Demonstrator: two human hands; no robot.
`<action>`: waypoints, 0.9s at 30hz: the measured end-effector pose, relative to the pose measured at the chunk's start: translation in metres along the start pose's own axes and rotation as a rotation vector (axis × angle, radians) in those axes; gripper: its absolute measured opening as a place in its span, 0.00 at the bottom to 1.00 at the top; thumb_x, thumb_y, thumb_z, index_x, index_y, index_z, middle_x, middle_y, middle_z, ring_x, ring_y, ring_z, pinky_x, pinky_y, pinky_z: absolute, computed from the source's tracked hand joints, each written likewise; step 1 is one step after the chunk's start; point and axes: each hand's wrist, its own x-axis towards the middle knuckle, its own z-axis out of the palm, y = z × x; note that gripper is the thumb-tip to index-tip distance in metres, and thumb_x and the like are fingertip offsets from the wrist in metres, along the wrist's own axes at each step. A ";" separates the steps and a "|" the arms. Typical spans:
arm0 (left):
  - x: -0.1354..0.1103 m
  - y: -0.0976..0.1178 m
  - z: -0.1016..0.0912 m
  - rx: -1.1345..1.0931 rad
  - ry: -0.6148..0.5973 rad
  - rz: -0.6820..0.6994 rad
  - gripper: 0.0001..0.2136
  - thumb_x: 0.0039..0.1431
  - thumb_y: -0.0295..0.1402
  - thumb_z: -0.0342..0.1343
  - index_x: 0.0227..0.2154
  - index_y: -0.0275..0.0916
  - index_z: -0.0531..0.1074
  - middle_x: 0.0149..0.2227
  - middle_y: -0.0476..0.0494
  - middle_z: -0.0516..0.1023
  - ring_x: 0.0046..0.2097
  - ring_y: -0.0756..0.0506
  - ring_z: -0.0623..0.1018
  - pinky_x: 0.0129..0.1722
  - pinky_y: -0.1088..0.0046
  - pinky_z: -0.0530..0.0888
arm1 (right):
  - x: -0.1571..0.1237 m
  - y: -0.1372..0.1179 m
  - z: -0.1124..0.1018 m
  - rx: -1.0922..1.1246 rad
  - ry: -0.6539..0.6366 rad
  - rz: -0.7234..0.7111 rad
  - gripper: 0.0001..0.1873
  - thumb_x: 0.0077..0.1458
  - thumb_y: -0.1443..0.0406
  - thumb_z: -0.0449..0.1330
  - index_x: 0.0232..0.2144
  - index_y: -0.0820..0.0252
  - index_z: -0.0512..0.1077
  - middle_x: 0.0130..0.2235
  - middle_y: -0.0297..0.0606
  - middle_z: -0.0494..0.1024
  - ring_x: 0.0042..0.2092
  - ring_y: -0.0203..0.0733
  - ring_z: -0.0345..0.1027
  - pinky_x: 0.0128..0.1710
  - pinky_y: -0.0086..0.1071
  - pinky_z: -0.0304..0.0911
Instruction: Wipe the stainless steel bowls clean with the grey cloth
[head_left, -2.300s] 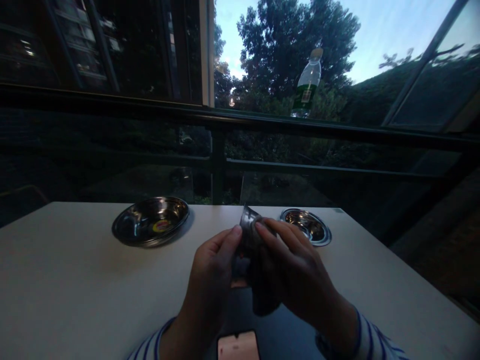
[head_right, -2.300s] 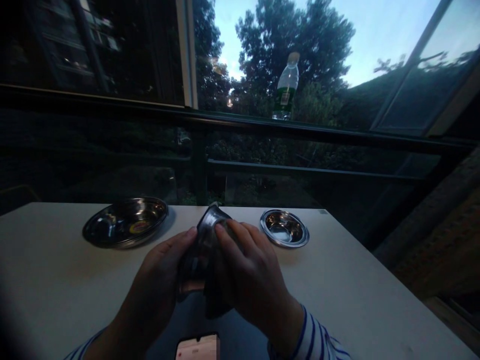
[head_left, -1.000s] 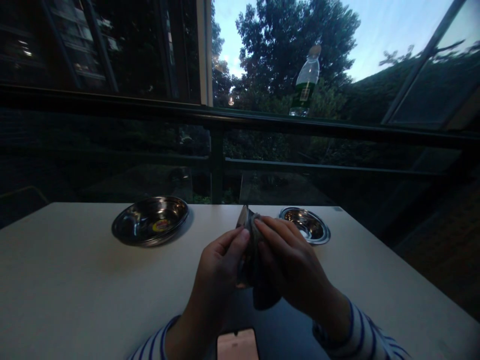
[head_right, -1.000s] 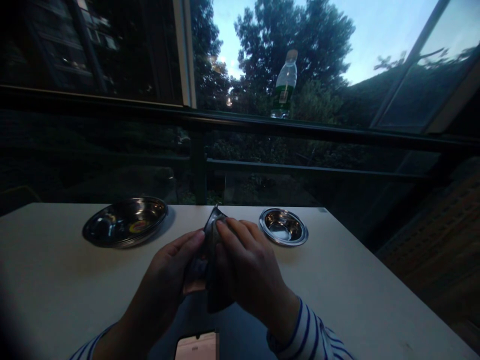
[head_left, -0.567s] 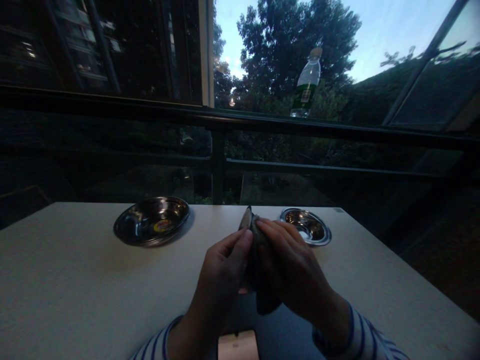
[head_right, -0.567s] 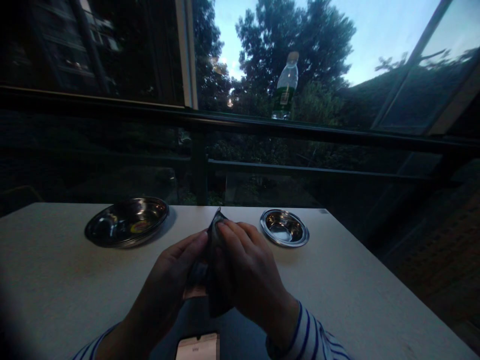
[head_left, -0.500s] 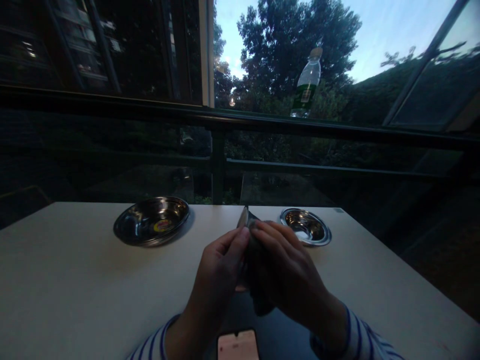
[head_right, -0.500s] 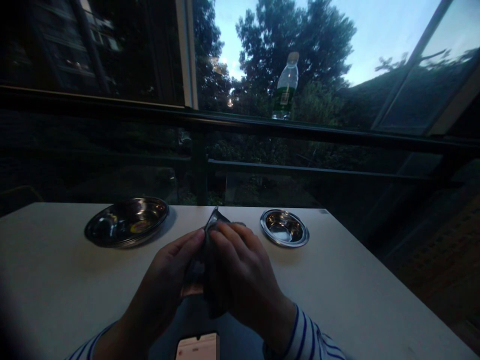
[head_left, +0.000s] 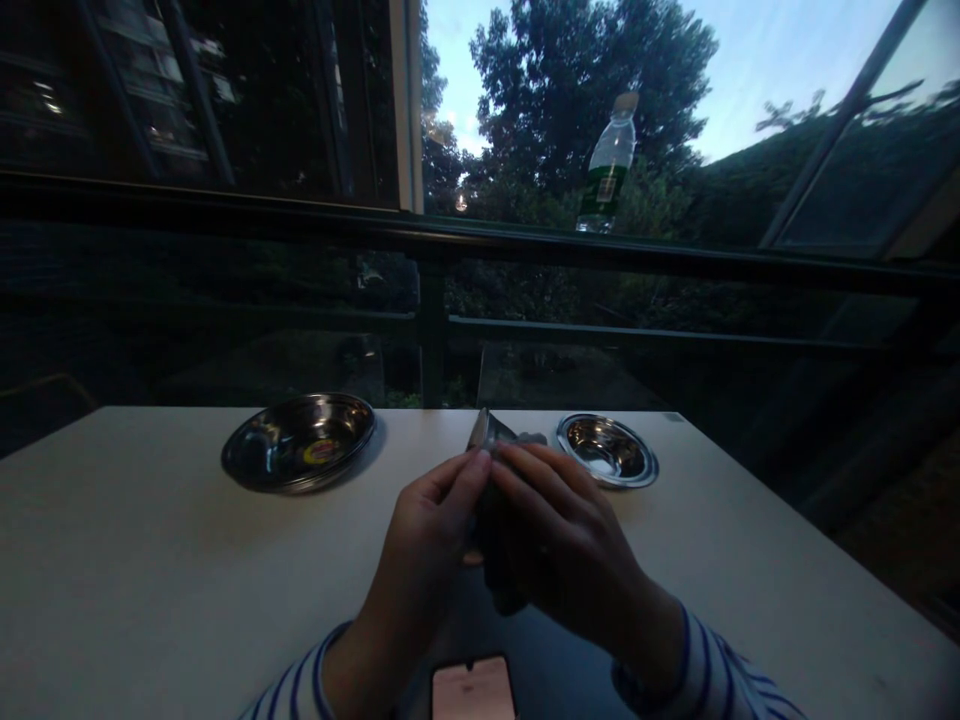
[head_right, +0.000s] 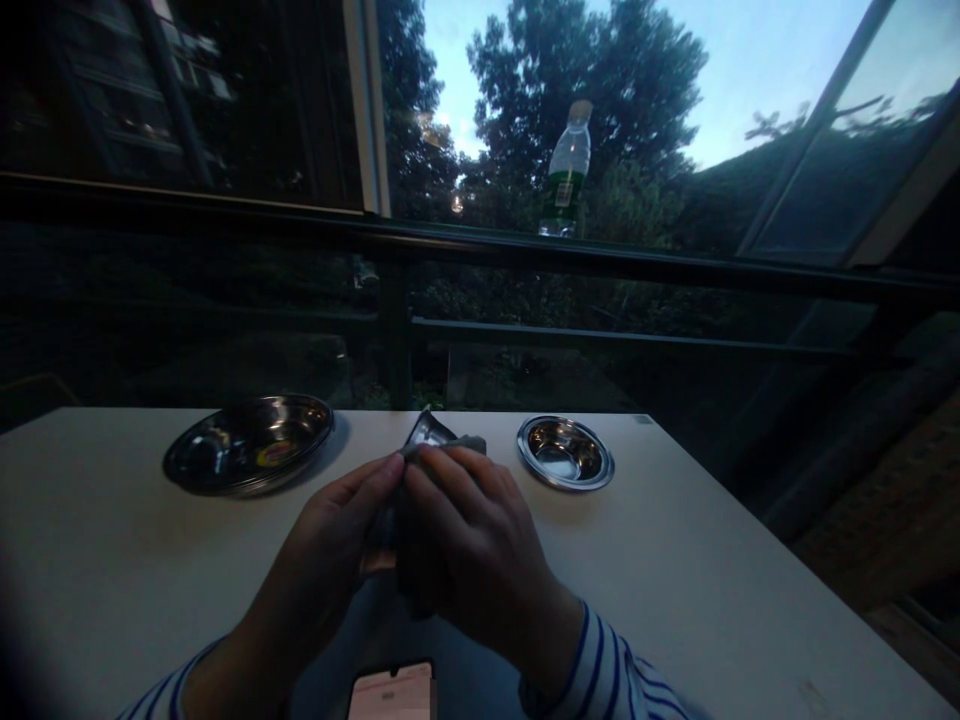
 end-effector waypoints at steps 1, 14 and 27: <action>0.000 -0.001 0.000 -0.002 -0.005 0.000 0.18 0.48 0.42 0.57 0.39 0.36 0.74 0.31 0.44 0.78 0.31 0.47 0.76 0.24 0.77 0.70 | 0.000 0.001 0.000 -0.001 0.011 0.028 0.21 0.56 0.66 0.51 0.52 0.64 0.61 0.52 0.47 0.66 0.52 0.50 0.57 0.47 0.48 0.61; -0.001 -0.002 -0.002 -0.031 0.003 0.011 0.17 0.48 0.43 0.57 0.38 0.38 0.74 0.27 0.50 0.74 0.28 0.50 0.73 0.24 0.77 0.70 | 0.000 -0.001 -0.001 0.009 0.008 -0.061 0.24 0.54 0.65 0.52 0.54 0.63 0.59 0.54 0.48 0.65 0.54 0.51 0.55 0.47 0.48 0.61; -0.002 0.000 0.000 -0.050 0.051 -0.013 0.17 0.45 0.42 0.60 0.36 0.35 0.75 0.26 0.46 0.76 0.25 0.49 0.74 0.21 0.77 0.69 | 0.000 0.001 -0.003 -0.003 0.004 -0.020 0.22 0.54 0.66 0.52 0.52 0.64 0.61 0.53 0.48 0.66 0.53 0.51 0.56 0.47 0.48 0.61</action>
